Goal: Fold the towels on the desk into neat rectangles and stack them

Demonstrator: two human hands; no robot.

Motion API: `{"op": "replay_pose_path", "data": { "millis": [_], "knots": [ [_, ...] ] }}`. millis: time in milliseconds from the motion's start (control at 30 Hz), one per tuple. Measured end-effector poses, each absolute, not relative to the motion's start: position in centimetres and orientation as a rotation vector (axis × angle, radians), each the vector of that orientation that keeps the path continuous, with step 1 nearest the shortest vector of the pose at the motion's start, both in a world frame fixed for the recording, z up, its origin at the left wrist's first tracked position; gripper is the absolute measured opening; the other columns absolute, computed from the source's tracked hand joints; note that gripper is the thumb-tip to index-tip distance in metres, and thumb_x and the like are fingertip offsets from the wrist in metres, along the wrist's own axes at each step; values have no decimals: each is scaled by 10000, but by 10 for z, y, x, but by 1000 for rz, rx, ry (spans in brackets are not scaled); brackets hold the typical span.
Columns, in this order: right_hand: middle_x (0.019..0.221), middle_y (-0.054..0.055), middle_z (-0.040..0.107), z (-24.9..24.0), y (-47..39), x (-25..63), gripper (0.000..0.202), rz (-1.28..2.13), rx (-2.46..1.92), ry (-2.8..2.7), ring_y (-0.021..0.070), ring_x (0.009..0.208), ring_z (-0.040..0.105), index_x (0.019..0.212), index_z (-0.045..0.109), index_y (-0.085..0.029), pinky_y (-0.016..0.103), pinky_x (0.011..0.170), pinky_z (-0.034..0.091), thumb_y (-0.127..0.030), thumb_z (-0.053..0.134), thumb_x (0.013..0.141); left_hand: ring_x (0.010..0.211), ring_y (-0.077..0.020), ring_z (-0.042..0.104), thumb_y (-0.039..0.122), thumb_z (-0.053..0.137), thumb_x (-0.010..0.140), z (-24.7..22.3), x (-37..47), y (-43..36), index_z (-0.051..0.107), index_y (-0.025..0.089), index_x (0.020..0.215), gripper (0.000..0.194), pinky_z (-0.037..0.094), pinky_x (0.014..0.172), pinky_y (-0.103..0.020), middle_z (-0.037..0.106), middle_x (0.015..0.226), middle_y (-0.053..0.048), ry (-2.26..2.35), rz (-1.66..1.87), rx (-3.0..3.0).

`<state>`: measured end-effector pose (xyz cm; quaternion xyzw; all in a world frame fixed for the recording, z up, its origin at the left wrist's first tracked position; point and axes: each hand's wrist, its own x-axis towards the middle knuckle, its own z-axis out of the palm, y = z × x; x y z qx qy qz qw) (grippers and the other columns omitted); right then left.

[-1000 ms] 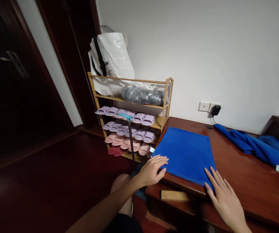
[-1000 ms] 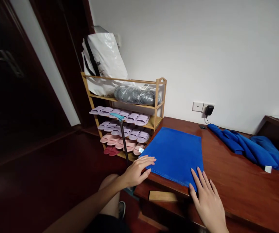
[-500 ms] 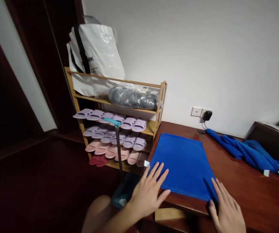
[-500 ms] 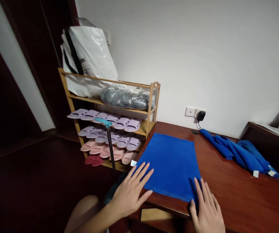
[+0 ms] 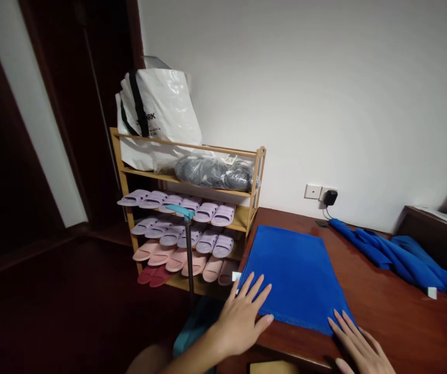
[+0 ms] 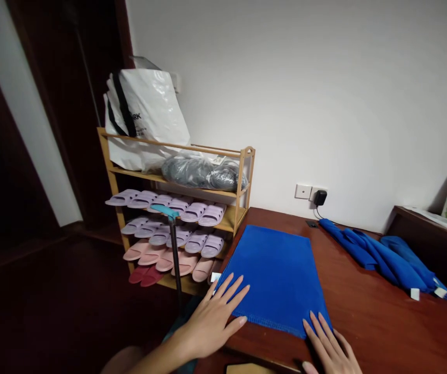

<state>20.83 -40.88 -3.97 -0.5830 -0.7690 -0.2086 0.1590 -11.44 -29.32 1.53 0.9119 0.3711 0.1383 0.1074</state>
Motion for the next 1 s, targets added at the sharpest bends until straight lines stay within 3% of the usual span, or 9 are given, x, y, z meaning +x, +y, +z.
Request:
{"op": "replay_pose_path", "data": {
  "millis": [100,167,267,500,800,1000],
  "knots": [
    [1424,-60,324,-16,-390,220,518,-28,-1876,-2183,192,1315,330,1380,300,-403,394,1051,378,-534,351,882,1390,-334,23,592,348,905,17,-106,-265,165,329,1462,643,90,1054,-638,91,1533,-36,1020,250,2659],
    [1456,-65,260,-2,-369,228,519,274,-1959,-2101,183,1360,220,1378,313,-400,424,1112,272,-568,285,888,1387,-339,-18,622,356,883,21,-96,-242,147,314,1467,692,62,1038,-656,51,1534,-48,987,123,2629],
    [1481,-76,201,5,-330,239,555,449,-1997,-2057,172,1382,135,1387,288,-413,461,1136,177,-620,219,876,1386,-328,-55,627,330,880,26,-79,-206,145,280,1472,710,38,1033,-654,26,1533,-59,1036,26,2595],
    [1502,-19,196,-15,-259,249,641,173,-2157,-1980,213,1397,116,1381,336,-351,541,1101,164,-672,188,846,1399,-295,3,605,322,881,22,-56,-144,204,293,1460,668,56,1052,-617,66,1537,-45,1155,90,2594],
    [1506,-30,206,-21,-233,267,580,-119,-2183,-1955,174,1391,157,1395,279,-389,482,1096,193,-620,195,870,1392,-248,148,484,319,921,2,-56,-131,367,263,1400,530,133,1085,-538,243,1509,-54,1307,461,2673],
    [1510,106,161,-29,-245,358,684,-473,-2449,-1447,242,1369,192,1399,308,-164,533,1046,212,-554,141,863,1388,-242,166,469,338,918,4,-55,-128,367,283,1399,517,159,1079,-533,262,1502,-49,1344,473,2692]
  ]
}}
